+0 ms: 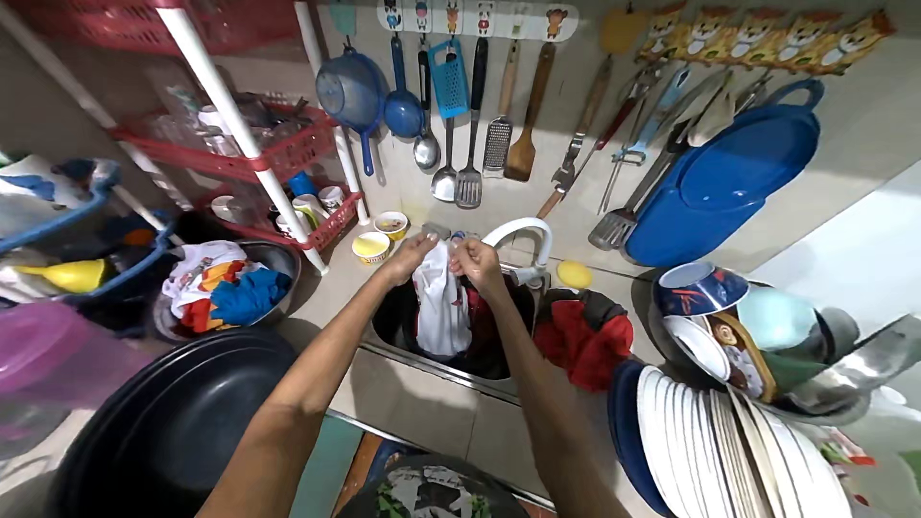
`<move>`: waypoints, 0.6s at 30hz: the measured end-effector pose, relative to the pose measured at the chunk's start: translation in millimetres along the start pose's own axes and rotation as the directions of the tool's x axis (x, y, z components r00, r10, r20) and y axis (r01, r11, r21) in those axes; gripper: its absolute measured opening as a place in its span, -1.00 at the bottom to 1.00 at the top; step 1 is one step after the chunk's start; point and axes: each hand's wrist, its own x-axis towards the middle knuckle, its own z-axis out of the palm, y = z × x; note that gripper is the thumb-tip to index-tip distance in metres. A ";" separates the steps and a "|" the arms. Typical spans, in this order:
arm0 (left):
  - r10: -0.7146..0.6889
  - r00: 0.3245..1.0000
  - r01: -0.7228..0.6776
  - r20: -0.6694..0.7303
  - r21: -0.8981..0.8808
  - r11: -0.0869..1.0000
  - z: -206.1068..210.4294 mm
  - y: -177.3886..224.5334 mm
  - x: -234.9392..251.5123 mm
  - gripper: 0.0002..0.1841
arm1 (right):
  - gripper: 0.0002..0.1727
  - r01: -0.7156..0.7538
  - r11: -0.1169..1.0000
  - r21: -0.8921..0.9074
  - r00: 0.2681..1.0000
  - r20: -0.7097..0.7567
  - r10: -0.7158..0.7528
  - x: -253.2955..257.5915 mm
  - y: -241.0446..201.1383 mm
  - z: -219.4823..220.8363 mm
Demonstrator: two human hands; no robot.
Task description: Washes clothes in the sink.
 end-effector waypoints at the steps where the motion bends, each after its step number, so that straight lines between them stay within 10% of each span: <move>1: 0.017 1.000 -0.017 -0.005 -0.084 0.996 4.3 18.9 1.1 -0.60 | -0.64 0.004 0.998 0.060 0.996 -0.094 0.002 -2.2 6.4 5.8; 5: 0.136 0.986 -0.153 -0.095 -0.211 0.965 7.2 62.2 10.3 -0.75 | -0.65 -0.010 0.992 -0.126 0.997 -0.075 0.000 -2.3 34.9 15.2; 13: 0.208 0.972 -0.116 -0.112 0.542 0.832 -30.6 43.6 16.4 -0.56 | -0.51 -0.216 0.862 -0.458 0.976 -0.121 0.180 -14.8 50.8 -49.6; 18: 0.096 0.988 -0.098 -0.125 -0.012 0.995 5.4 17.8 13.8 -0.65 | -0.64 -0.029 0.998 -0.063 0.972 -0.236 0.014 -21.7 28.1 -29.8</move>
